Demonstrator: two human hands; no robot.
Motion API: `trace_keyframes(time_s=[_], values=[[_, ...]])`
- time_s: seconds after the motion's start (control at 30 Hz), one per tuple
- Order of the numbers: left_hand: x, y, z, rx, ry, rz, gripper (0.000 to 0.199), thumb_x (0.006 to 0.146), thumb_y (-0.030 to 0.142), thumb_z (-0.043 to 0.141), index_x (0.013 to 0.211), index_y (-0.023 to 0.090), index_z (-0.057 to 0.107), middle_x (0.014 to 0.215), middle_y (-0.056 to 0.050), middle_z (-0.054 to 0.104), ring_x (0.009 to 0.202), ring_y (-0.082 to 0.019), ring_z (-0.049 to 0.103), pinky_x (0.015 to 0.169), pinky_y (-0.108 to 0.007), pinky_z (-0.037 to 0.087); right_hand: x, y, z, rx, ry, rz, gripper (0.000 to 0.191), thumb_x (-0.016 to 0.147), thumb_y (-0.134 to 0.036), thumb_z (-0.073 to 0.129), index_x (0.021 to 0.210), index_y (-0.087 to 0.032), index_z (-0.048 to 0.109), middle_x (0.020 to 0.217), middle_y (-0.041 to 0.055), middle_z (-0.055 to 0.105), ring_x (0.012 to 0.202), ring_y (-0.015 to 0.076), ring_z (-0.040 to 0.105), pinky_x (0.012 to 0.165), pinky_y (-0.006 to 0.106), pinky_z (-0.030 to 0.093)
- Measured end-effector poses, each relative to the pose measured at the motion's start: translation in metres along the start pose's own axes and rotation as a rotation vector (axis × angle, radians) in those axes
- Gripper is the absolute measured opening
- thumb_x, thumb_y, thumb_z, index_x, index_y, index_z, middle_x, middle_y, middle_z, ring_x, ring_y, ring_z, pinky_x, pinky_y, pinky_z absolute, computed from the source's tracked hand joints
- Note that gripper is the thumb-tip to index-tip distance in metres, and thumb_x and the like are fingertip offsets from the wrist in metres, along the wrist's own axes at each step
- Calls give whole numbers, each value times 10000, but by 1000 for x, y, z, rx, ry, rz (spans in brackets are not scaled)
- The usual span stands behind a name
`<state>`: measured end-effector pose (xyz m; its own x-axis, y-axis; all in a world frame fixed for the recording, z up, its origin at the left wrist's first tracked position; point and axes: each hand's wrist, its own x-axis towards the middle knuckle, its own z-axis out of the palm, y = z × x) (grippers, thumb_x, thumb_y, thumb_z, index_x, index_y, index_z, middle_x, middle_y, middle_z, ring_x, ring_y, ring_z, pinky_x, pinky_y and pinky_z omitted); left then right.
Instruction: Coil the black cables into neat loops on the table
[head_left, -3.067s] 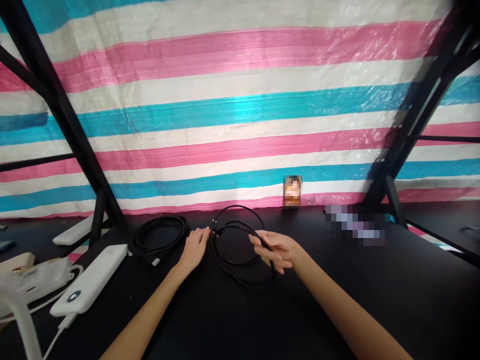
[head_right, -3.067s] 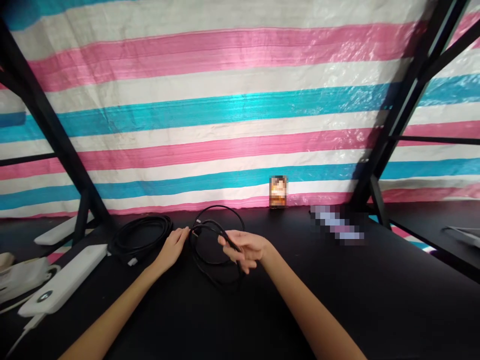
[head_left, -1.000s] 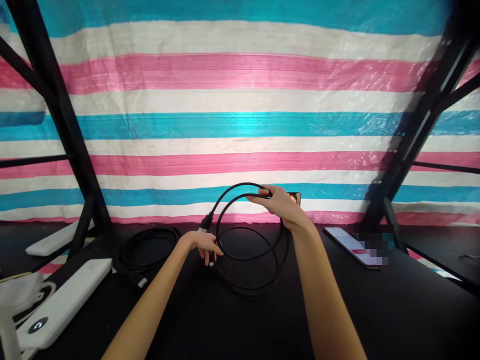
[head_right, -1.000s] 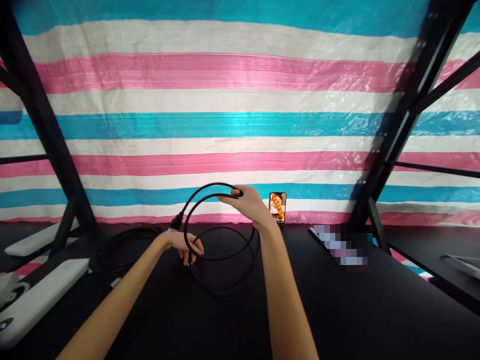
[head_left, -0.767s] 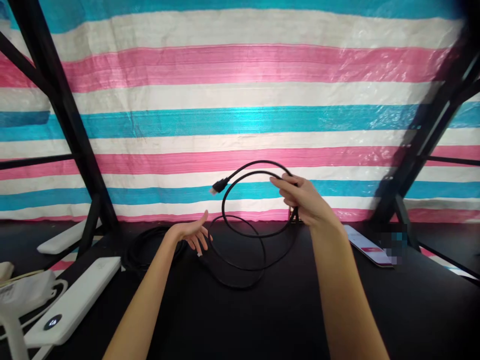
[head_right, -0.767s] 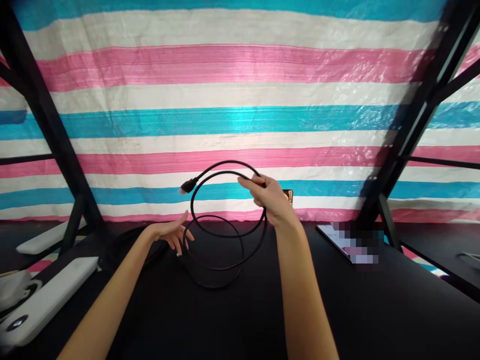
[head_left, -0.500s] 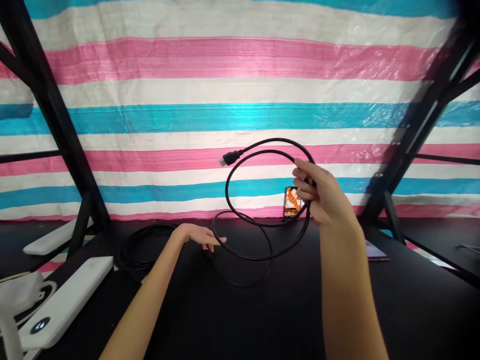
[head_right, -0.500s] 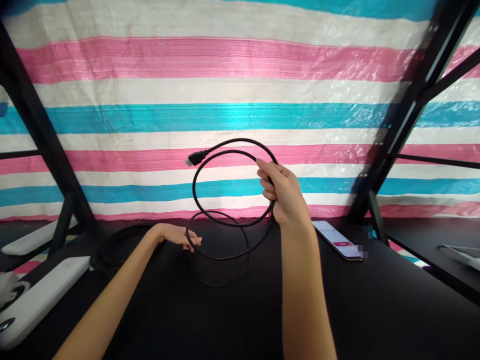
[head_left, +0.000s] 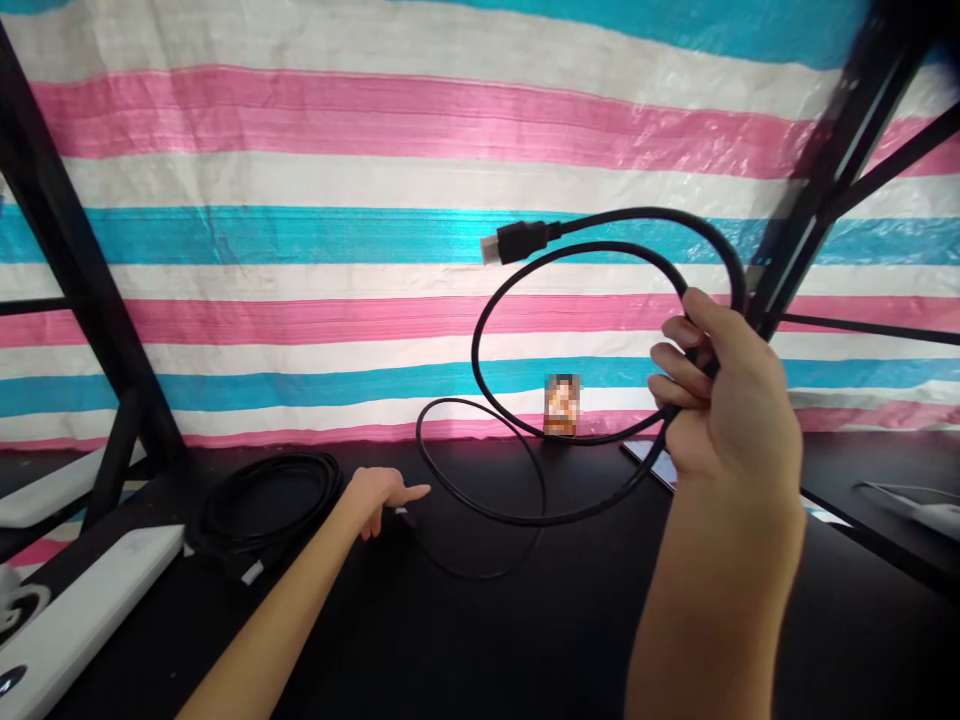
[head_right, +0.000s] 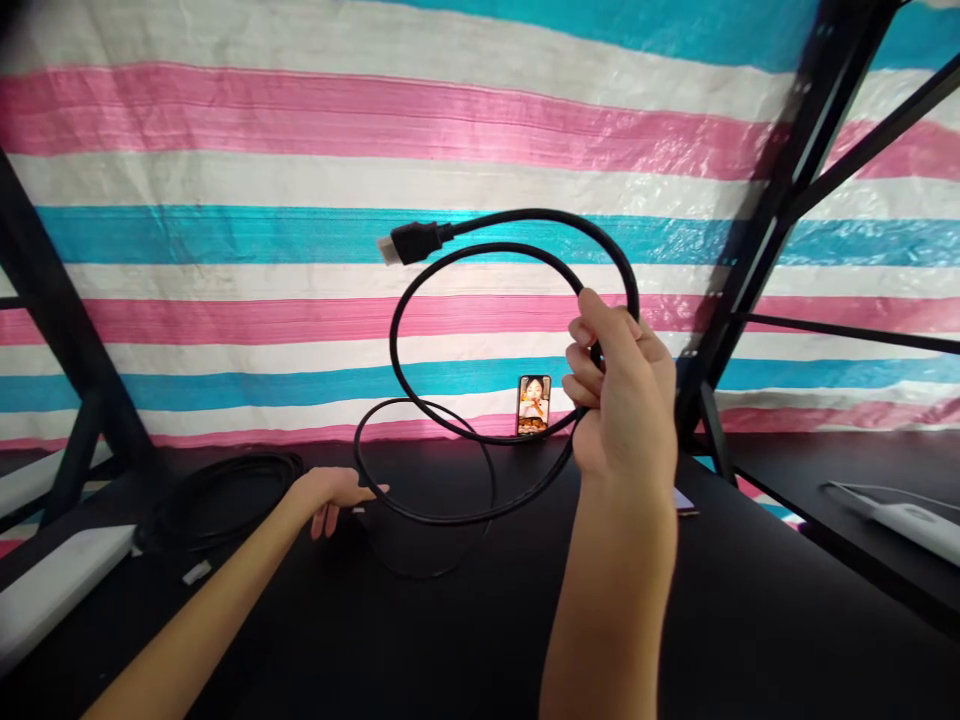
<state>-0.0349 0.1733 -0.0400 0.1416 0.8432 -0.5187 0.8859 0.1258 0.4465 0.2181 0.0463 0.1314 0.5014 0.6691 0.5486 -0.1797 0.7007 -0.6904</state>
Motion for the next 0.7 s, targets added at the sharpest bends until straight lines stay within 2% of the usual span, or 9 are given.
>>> trace_keyframes(time_s=[0.2,0.33,0.4,0.47,0.53,0.6,0.67,0.7], values=[[-2,23,18,-88,-27,31,978,638,808,406,1270,66,487,507,-141,663,467,-343,642,551,-394,451,-5,0,9,0,62,-90,459,616,-261,726,577,-206,273,594,-65,371,398,0,165,363,225,16],[-7,28,12,-117,39,29,1008,725,738,402,1394,3,234,575,-131,685,499,-311,658,603,-390,462,-6,-2,8,33,76,-105,455,616,-247,716,570,-207,265,596,-64,370,390,0,170,360,230,13],[-9,26,6,-118,80,-1,945,759,705,405,1367,-9,282,643,-142,693,558,-308,669,658,-423,466,-6,-3,8,39,95,-112,426,623,-237,706,562,-202,286,601,-60,379,389,2,171,361,232,9],[-10,23,1,-137,68,-33,763,811,644,418,1281,44,432,802,-139,695,690,-280,675,724,-440,477,-7,-4,8,55,113,-118,399,634,-225,694,559,-197,303,609,-60,382,386,4,165,363,235,3],[-11,21,-1,-186,1,-39,518,866,523,465,1176,115,535,996,-106,653,846,-235,643,776,-428,495,-7,-4,9,75,131,-129,395,648,-220,683,555,-195,300,611,-61,377,382,3,161,361,235,-3],[-10,20,1,-256,-83,-11,353,870,405,535,1126,164,566,1095,-74,607,935,-223,602,775,-416,516,-7,-5,9,96,148,-141,390,667,-216,670,551,-192,299,610,-60,378,379,2,161,352,229,0],[-8,21,6,-332,-171,39,324,867,375,552,1116,168,568,1076,-70,615,912,-212,607,739,-400,529,-7,-5,9,114,163,-140,344,687,-196,648,553,-185,331,606,-61,381,376,2,161,338,217,15],[-7,22,8,-367,-216,66,358,867,425,533,1089,149,584,1022,-84,638,861,-209,626,696,-379,530,-7,-5,9,125,168,-135,311,697,-187,635,561,-181,355,604,-63,379,374,4,158,330,210,24]])
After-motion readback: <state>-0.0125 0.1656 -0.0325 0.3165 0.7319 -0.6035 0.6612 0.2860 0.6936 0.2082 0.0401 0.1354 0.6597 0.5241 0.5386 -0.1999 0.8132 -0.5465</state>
